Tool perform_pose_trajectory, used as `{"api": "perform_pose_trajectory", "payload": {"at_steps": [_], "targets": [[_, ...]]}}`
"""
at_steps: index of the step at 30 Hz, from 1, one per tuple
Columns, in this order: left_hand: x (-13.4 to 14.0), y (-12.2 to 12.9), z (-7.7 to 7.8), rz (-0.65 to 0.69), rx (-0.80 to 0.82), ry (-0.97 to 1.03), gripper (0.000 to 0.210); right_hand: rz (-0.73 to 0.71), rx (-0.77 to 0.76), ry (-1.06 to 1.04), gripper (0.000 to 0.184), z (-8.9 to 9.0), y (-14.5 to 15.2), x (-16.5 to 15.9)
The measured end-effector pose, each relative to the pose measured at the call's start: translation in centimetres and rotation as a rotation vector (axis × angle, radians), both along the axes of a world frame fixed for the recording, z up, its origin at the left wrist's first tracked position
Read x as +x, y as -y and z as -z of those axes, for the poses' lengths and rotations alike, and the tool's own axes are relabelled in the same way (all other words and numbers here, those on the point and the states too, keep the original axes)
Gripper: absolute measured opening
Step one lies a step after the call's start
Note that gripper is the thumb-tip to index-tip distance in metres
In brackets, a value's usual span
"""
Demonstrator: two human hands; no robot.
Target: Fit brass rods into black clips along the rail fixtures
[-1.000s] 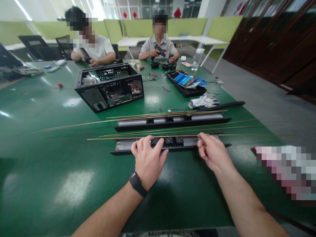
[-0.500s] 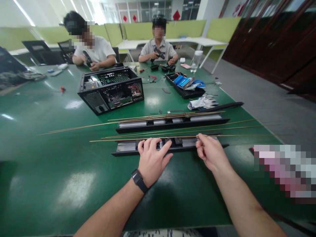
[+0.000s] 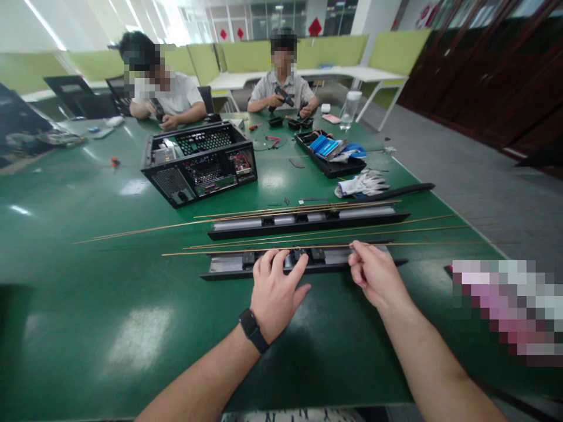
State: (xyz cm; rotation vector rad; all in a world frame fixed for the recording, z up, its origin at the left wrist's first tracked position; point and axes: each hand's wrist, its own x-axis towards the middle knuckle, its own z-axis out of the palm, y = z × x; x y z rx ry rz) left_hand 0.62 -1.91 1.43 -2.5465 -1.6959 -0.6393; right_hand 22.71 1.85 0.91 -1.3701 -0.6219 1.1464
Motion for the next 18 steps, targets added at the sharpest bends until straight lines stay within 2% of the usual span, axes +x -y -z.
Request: {"api": "perform_pose_trajectory", "payload": {"at_steps": [18], "targets": [[0.04, 0.03, -0.09, 0.014, -0.015, -0.003, 0.059, 0.000, 0.007, 0.004, 0.033, 0.29, -0.03, 0.10]]}}
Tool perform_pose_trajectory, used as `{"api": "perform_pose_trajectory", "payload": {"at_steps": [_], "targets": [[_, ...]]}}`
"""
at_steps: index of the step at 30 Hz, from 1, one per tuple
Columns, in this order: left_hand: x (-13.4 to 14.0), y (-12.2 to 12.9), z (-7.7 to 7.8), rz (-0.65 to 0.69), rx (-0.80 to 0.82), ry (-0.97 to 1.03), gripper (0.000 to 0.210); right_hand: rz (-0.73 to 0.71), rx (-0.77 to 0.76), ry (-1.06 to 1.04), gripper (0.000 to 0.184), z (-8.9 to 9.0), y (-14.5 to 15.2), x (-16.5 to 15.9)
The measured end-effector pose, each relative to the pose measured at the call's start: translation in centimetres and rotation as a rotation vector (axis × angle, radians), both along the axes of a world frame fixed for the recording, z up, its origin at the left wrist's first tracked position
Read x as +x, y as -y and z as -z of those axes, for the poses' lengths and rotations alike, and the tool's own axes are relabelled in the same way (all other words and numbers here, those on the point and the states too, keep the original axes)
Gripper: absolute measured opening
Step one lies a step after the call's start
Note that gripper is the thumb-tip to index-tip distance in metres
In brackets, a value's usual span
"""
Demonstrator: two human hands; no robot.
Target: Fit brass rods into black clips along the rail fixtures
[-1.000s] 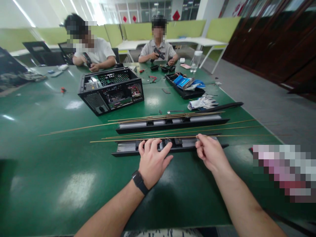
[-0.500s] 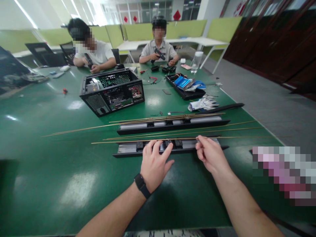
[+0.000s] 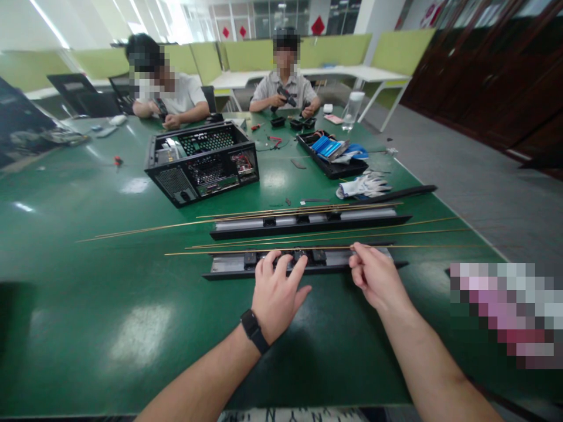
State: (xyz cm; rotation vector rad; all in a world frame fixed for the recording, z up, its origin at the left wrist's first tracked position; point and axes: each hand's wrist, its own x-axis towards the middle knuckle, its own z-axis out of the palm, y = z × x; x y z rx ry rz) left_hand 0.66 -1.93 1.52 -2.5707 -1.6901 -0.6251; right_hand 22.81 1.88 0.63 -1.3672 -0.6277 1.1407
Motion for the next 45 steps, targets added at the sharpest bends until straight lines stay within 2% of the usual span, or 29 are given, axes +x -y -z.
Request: {"api": "perform_pose_trajectory", "payload": {"at_steps": [20, 37, 45], "targets": [[0.09, 0.06, 0.27, -0.003, 0.017, -0.012, 0.067, 0.007, 0.009, 0.010, 0.035, -0.03, 0.04, -0.22], [0.17, 0.01, 0.34, 0.003, -0.006, -0.012, 0.065, 0.008, 0.011, 0.015, 0.034, -0.24, 0.10, -0.30], [0.21, 0.10, 0.67, 0.006, 0.002, -0.034, 0.067, 0.006, 0.012, 0.019, 0.033, 0.33, -0.03, -0.07]]}}
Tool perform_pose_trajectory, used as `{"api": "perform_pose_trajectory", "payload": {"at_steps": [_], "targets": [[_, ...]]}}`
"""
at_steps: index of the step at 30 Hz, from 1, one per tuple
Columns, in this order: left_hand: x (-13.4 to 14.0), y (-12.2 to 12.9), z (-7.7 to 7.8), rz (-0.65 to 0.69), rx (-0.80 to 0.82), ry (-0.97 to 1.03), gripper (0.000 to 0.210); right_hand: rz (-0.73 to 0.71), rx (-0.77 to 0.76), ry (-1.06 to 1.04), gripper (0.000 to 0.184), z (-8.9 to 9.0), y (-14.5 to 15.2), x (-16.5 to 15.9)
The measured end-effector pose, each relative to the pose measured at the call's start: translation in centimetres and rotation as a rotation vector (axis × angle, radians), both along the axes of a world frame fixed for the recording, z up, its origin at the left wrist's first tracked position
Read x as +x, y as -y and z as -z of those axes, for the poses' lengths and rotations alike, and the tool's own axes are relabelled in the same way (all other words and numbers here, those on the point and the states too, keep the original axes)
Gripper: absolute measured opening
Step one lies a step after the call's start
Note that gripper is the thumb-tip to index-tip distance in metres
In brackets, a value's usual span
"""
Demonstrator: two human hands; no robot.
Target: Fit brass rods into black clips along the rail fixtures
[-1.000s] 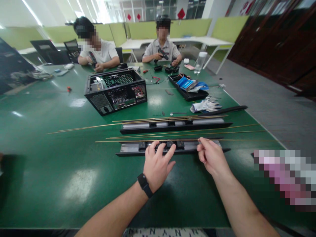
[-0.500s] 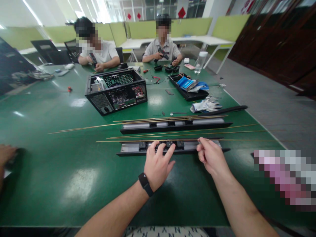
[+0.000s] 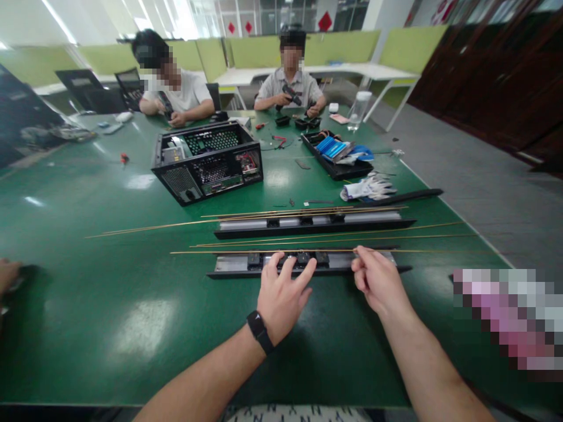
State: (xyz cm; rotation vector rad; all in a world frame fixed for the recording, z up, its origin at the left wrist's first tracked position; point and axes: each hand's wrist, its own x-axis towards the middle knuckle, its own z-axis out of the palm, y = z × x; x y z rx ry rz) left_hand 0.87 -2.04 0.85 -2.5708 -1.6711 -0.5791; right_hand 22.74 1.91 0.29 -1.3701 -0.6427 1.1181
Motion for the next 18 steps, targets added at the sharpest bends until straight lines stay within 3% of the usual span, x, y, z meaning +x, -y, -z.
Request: {"api": "perform_pose_trajectory", "payload": {"at_steps": [18], "targets": [[0.14, 0.03, -0.18, -0.016, -0.027, -0.014, 0.065, 0.000, -0.006, 0.013, 0.032, -0.16, 0.02, -0.04]]}}
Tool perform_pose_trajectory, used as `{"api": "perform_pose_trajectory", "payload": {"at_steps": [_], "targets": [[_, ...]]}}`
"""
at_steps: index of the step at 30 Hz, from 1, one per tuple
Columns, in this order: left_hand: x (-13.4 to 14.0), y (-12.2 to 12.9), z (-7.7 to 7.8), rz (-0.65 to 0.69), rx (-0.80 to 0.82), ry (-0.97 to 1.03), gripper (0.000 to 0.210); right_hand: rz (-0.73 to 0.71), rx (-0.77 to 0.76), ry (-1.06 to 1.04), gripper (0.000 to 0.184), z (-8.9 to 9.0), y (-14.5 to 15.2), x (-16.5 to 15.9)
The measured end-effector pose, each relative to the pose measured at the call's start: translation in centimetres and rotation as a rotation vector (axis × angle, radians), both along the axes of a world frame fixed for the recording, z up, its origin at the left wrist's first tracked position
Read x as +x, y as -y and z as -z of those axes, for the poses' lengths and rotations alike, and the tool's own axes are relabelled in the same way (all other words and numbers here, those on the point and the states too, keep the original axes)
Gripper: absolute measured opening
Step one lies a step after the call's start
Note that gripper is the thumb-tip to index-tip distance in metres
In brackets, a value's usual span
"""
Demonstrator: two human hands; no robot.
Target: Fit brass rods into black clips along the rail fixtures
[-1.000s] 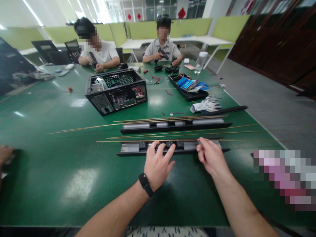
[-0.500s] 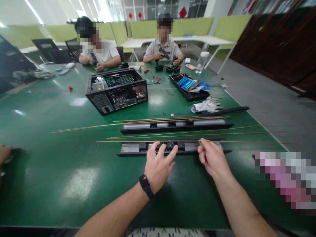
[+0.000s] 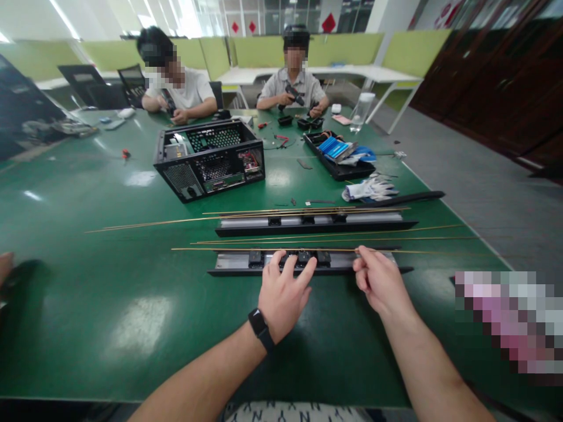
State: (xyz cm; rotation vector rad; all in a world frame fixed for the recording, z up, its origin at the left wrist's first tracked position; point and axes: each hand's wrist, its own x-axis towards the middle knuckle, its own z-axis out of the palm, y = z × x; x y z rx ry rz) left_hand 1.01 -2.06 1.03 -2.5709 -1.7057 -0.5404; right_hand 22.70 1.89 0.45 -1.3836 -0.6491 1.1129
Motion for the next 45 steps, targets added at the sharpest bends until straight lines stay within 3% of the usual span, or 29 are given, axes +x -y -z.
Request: {"api": "perform_pose_trajectory", "payload": {"at_steps": [45], "targets": [[0.46, 0.32, 0.24, -0.034, 0.069, -0.008, 0.066, -0.005, 0.038, 0.013, 0.027, -0.13, 0.11, -0.25]]}}
